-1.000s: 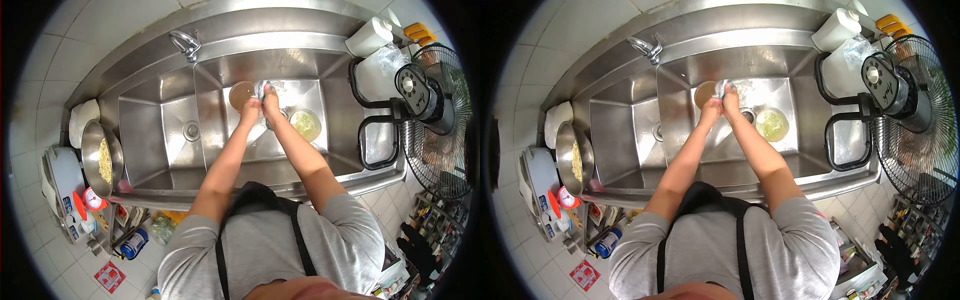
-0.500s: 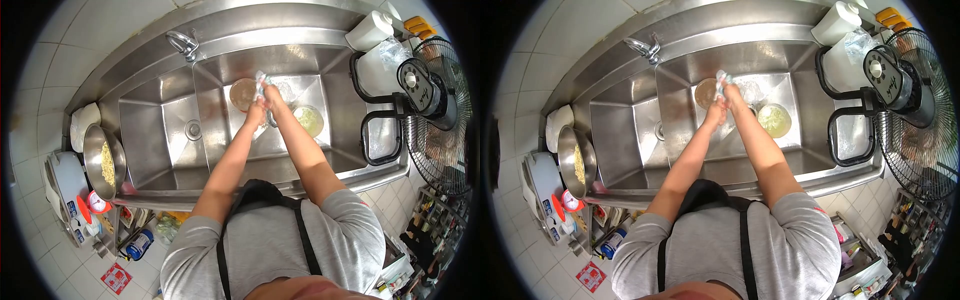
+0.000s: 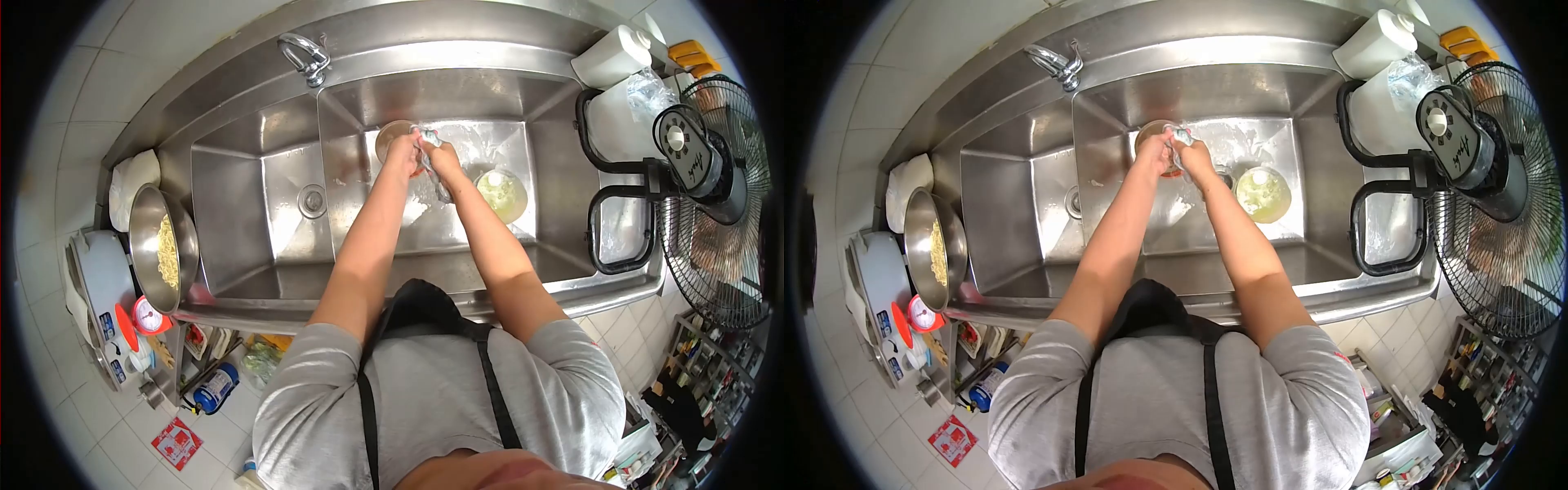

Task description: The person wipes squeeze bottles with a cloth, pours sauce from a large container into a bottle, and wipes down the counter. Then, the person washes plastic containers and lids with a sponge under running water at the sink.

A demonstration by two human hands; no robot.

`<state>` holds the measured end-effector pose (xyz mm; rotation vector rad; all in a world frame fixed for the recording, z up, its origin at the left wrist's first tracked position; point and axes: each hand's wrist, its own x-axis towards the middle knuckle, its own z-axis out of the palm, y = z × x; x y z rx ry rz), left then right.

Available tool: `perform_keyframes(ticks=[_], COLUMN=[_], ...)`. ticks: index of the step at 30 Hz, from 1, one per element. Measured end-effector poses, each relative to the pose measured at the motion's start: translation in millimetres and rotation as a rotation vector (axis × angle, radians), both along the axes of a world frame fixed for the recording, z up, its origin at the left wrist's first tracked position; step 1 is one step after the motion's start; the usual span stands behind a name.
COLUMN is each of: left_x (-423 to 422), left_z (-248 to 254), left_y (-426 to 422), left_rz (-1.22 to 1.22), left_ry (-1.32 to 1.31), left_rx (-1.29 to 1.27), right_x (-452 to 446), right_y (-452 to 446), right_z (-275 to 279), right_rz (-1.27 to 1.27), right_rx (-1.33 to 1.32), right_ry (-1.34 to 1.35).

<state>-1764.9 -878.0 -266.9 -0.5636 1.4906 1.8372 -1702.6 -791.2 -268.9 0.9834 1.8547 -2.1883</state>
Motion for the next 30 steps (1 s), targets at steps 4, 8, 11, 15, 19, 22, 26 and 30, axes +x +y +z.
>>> perform_keyframes(ticks=[4,8,11,15,19,22,26,30], left_x=[-3.8,-6.1,11.5,3.2,-5.3,-4.5,12.2,16.2], left_z=[0.9,0.7,10.7,-14.0,-17.2,-37.6,-55.8,-61.0], left_y=[8.2,12.6,26.8,26.3,22.7,18.0,12.2,0.6], left_rz=[0.141,0.068,-0.015,-0.004,0.046,0.103,0.178,0.195], left_ry=[-0.253,-0.24,-0.248,-0.203,-0.169,-0.275,-0.38,-0.319], left_rx=[0.383,0.362,0.193,0.295,0.368,0.371,0.398,0.368], right_x=[23.0,42.7,30.4,23.7,45.6,69.7,98.2,119.5], right_y=[10.6,18.6,35.0,33.5,22.2,22.5,30.5,44.5], right_z=[4.5,14.9,35.1,57.1,30.2,15.0,34.0,27.1], right_rz=[0.213,0.245,0.1,0.09,0.084,0.187,0.383,0.641], right_rx=[0.122,0.123,-0.054,-0.028,-0.066,0.053,0.244,0.362], right_ry=[-0.026,0.002,-0.023,-0.083,-0.05,-0.033,-0.185,-0.314])
